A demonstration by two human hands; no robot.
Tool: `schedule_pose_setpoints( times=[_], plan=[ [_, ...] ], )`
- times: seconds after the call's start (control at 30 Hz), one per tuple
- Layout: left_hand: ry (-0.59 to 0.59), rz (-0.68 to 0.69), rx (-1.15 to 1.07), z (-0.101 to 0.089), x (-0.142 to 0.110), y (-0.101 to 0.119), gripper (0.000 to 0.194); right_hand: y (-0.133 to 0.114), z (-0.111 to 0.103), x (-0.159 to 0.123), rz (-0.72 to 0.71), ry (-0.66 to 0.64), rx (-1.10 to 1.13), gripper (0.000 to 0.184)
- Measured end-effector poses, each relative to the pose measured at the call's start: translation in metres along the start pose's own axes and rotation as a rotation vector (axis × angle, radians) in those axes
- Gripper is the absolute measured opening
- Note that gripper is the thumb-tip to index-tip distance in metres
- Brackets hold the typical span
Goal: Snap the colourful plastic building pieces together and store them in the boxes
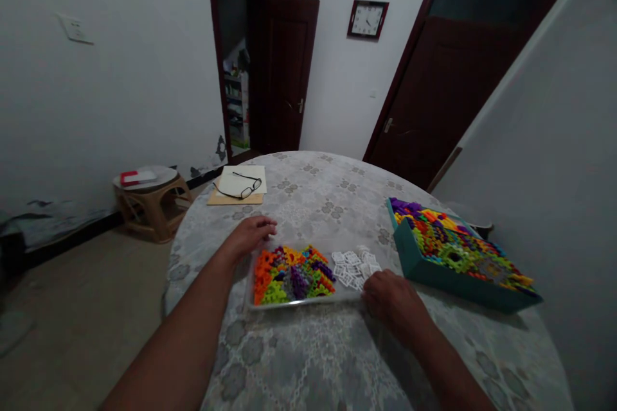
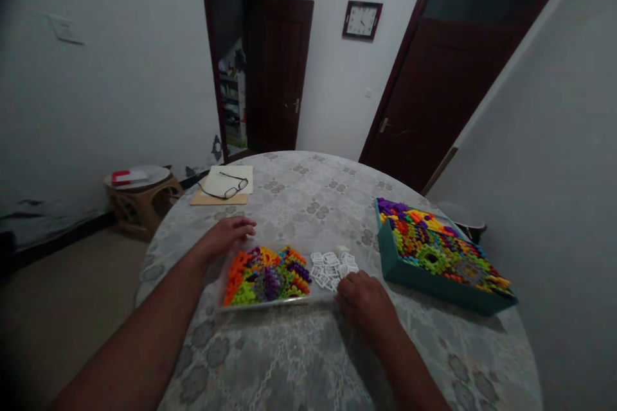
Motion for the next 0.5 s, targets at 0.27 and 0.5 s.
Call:
schedule_pose_setpoints(
  times=[0.27, 0.5],
  plan=[
    [0.256, -0.067, -0.310, -0.009, 0.010, -0.035, 0.048, -0.022, 0.009, -0.027, 0.057, 0.127, -0.010, 0.025],
    [0.218, -0.006, -0.371, 0.020, 0.009, -0.034, 0.050, -0.067, 0.002, 0.005, 0.346, 0.048, -0.023, 0.020]
  ],
)
Point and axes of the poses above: each hand's wrist, its own x-axis towards the middle knuckle, its own z-axis out of the palm, y = z × x, the point moved 6 cm from there along x, towards the middle knuckle, and after that the axes turned 4 degrees about z, right-handed, at the moved point
